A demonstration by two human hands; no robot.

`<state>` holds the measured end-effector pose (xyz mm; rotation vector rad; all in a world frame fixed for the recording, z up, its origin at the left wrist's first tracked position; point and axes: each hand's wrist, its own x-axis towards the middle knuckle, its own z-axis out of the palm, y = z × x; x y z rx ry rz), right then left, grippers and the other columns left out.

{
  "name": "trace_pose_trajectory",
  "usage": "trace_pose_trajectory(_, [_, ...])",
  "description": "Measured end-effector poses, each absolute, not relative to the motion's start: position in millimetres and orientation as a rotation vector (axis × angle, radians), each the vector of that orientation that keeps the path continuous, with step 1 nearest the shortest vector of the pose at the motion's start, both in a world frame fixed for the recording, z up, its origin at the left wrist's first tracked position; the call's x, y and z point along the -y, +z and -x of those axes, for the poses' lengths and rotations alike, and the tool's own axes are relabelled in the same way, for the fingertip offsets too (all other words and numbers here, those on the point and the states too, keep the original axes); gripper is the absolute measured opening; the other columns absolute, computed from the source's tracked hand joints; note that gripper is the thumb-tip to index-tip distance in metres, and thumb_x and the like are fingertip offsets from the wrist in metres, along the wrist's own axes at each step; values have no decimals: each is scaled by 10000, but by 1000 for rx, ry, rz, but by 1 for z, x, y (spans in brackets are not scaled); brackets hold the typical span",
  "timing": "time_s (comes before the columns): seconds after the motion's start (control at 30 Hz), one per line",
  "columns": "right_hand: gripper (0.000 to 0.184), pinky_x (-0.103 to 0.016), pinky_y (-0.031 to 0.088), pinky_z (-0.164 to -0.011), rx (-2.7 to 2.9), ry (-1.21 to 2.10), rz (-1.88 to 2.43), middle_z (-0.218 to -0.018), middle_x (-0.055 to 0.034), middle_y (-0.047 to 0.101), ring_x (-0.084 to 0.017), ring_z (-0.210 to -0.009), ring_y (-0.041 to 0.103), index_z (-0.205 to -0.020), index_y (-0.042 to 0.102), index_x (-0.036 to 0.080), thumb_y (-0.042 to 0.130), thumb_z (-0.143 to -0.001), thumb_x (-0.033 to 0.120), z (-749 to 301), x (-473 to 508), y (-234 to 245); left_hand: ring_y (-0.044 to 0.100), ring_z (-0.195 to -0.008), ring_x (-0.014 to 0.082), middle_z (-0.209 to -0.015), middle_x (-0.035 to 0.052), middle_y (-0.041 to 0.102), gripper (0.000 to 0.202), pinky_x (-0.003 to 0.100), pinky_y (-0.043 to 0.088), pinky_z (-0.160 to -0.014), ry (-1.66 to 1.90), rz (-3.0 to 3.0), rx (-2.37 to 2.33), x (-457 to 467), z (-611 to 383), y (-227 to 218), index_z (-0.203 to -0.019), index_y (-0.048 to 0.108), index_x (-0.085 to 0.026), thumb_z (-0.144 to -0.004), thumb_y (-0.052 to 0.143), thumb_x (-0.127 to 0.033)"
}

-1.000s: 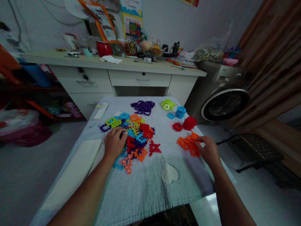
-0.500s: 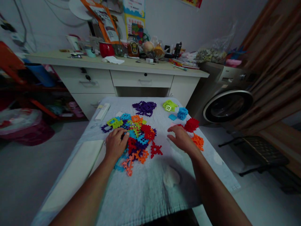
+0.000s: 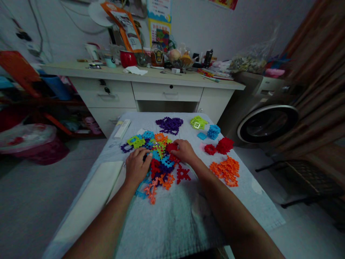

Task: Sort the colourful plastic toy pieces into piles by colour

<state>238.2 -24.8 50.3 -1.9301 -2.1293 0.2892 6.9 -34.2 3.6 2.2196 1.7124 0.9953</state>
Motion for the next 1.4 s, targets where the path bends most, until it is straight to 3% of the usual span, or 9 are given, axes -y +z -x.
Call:
trace_pose_trajectory(0.23, [484,-387,402,-900,1952,16,2101,-1126,-137,698,-299,-1056,592,-1203,639,161,608,-871,512,-299,46,71,574,-1129,279,-1189,79,645,381,452,405,-999,1006,-2217,-1705,34,-6,2,-1041,698,-222,-928,423,-461])
trace_pose_trajectory(0.6, [342,-384,389,-782,1874,-347,2374,-948,-141,722,-307,-947,577,-1044,705,196,662,-832,460,-369,87,67,582,-1113,278,-1167,83,651,392,446,413,-1000,1021,-2219,-1687,34,-7,5,-1028,698,-219,-920,417,-471])
trace_pose_trajectory(0.9, [256,-400,396,-768,1845,-392,2404,-1112,-148,688,-309,-962,550,-1024,718,191,643,-844,357,-371,92,60,572,-1128,279,-1179,80,646,390,454,409,-1005,1004,-2214,-1686,35,-6,4,-1041,693,-223,-921,419,-473])
trace_pose_trajectory(1.07, [218,-379,391,-771,1902,-433,2351,-1108,-132,686,-274,-932,551,-1018,731,201,625,-840,270,-374,92,55,575,-1128,267,-1170,75,649,386,439,407,-1021,1020,-2224,-1666,33,-5,2,-1041,688,-223,-921,419,-473])
trace_pose_trajectory(1.4, [280,-404,376,-863,1946,-178,2175,-1170,-140,655,-299,-1045,525,-1100,721,188,512,-929,263,-335,89,57,578,-1128,284,-1166,84,651,397,463,411,-1010,1016,-2207,-1685,34,-6,5,-1028,695,-224,-918,413,-481])
